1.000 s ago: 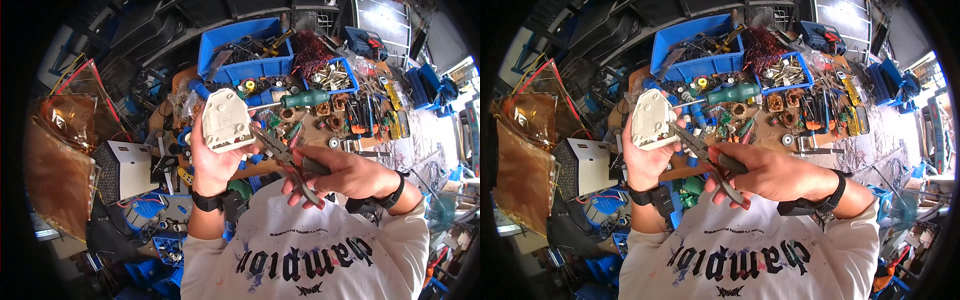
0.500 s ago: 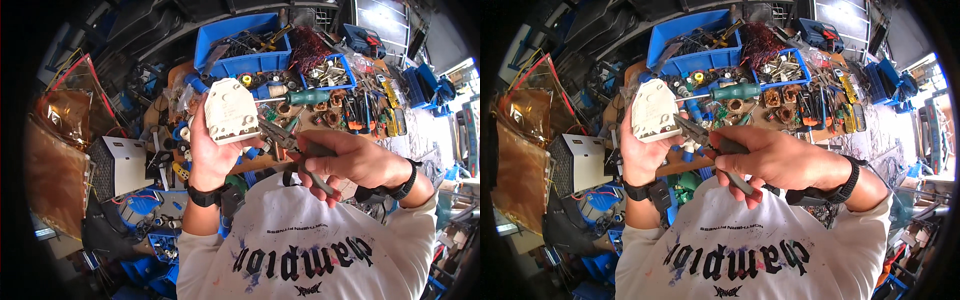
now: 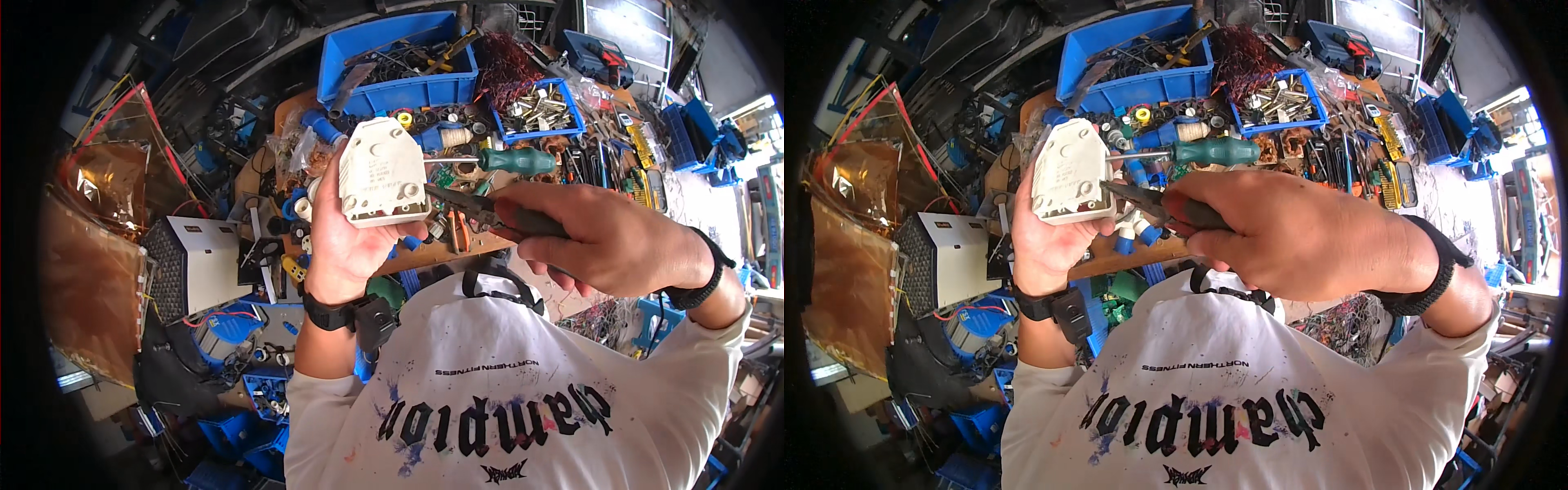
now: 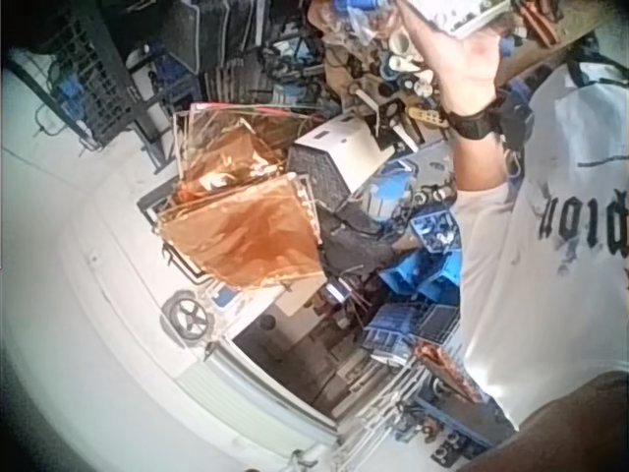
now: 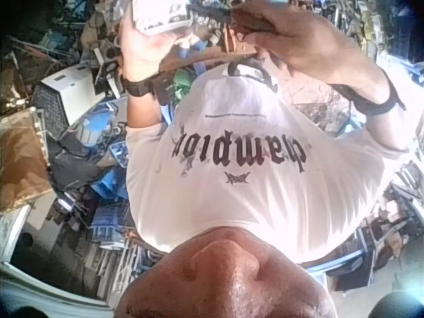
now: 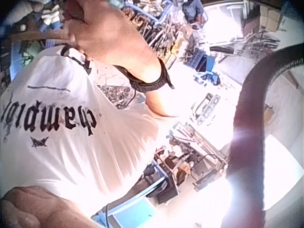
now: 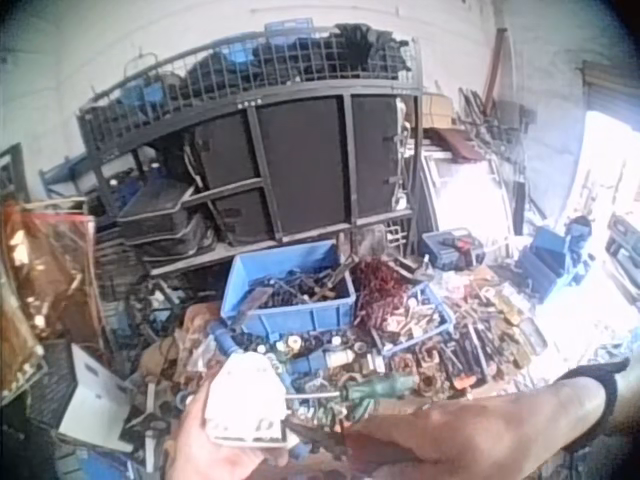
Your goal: The person holds a white plastic electrical component and uses a screwdriver to manipulate internal parts. They repeatedly switch between different hex keys and screwdrivers, attempting to adjust or remove a small internal pin or screw. The person rotates the component frequently to access different angles while working in a cluttered workshop environment.
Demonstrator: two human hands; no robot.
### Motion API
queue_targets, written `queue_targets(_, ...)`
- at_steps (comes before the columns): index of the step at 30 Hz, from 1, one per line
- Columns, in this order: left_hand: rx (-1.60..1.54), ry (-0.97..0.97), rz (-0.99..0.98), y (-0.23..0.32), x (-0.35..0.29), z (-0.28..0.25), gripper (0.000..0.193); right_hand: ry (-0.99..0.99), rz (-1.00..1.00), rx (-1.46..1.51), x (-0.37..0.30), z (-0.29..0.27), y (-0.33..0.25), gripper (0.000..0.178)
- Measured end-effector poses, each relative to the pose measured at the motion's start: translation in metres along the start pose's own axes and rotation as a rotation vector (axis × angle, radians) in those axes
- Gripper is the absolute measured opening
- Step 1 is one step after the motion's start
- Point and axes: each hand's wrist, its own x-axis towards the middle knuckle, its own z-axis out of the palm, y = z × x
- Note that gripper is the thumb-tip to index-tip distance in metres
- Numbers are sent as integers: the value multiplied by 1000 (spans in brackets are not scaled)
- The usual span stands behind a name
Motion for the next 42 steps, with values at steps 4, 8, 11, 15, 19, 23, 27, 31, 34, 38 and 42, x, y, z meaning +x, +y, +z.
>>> queue_targets(4,-39,1,-15,-1,-2,0,58,63,-113,-215,1,-1,3,41)
queue_targets(8,-66,-35,-43,0,-1,-1,59,97,-159,-368,1,-2,6,37)
queue_targets(11,-50,-54,-60,1,-2,0,60,204,-285,-509,-8,5,8,38)
queue_targets(15,-42,-2,-41,-1,-5,2,63,339,-286,-717,-6,20,16,43)
queue_targets(19,-44,-7,-35,-3,-6,5,64,428,-260,-918,-5,30,22,45)
queue_targets(23,-21,5,-48,-5,-6,5,66,396,-283,-871,-9,26,26,45)
queue_targets(27,-37,-54,-57,-7,-7,5,67,386,-334,-849,-13,22,28,44)
queue_targets(31,-21,-8,-52,-11,-10,6,65,418,-297,-919,-14,23,31,39)
queue_targets(34,-7,4,-58,-12,-9,4,64,455,-291,-983,-8,26,37,34)
queue_targets(38,-61,-86,-85,-7,-2,4,62,467,-329,-929,-1,23,38,27)
queue_targets(42,-201,-161,-105,7,3,17,57,375,-367,-726,-9,-6,23,27)
